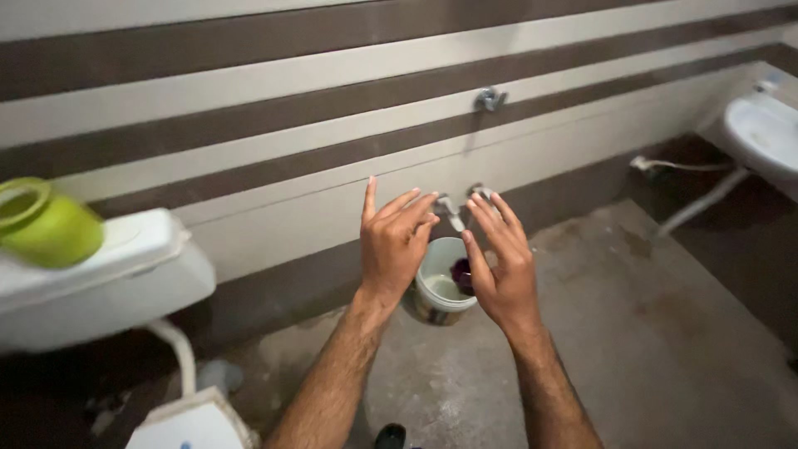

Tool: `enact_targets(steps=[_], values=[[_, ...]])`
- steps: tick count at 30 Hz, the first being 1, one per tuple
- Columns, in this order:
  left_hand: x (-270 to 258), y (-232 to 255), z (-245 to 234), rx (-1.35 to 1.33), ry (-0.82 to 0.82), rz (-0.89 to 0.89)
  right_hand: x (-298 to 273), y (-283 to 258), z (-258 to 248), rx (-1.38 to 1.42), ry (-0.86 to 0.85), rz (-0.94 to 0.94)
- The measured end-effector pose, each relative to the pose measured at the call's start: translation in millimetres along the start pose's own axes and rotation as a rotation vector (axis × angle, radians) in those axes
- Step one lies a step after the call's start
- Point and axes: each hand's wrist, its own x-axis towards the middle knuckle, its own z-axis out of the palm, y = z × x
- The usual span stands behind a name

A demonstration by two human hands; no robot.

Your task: The person picks up a white bottle, a yellow cup, a toothpaste tube, and a toothbrush from the sink area and places them on a wall shelf. The person then rearranges the items on the shelf.

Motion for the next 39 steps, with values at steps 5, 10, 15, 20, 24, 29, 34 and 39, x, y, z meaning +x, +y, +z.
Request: enact_targets(steps=[5, 10, 15, 20, 24, 29, 34, 39], values=[[17, -14, 46, -0.077, -0.077, 0.072, 2, 25, -8, -0.088, 0.095, 0.077], [23, -14, 91, -0.124, -0.145, 0.148, -6, 47, -25, -0.134, 0.187, 0.199], [30, 0, 136, -0.227, -0.166, 0.108, -15, 76, -45, -0.087, 0.276, 0.308], [37, 18, 183, -0.214, -0.095, 0.116, -22, 112, -74, -0.181, 0.283, 0.295], [43, 42, 219, -0.215, -0.08, 0.126, -25, 146, -105, -0.218, 0.272, 0.287], [51, 70, 265, -0.256, -0.134, 0.098, -30, 181, -139, -0.152, 0.303, 0.388], [53, 102, 307, -0.27, -0.161, 0.149, -39, 211, -176, -0.181, 0.31, 0.411], [54, 128, 343, -0.305, -0.167, 0.176, -45, 235, -216, -0.205, 0.331, 0.432]])
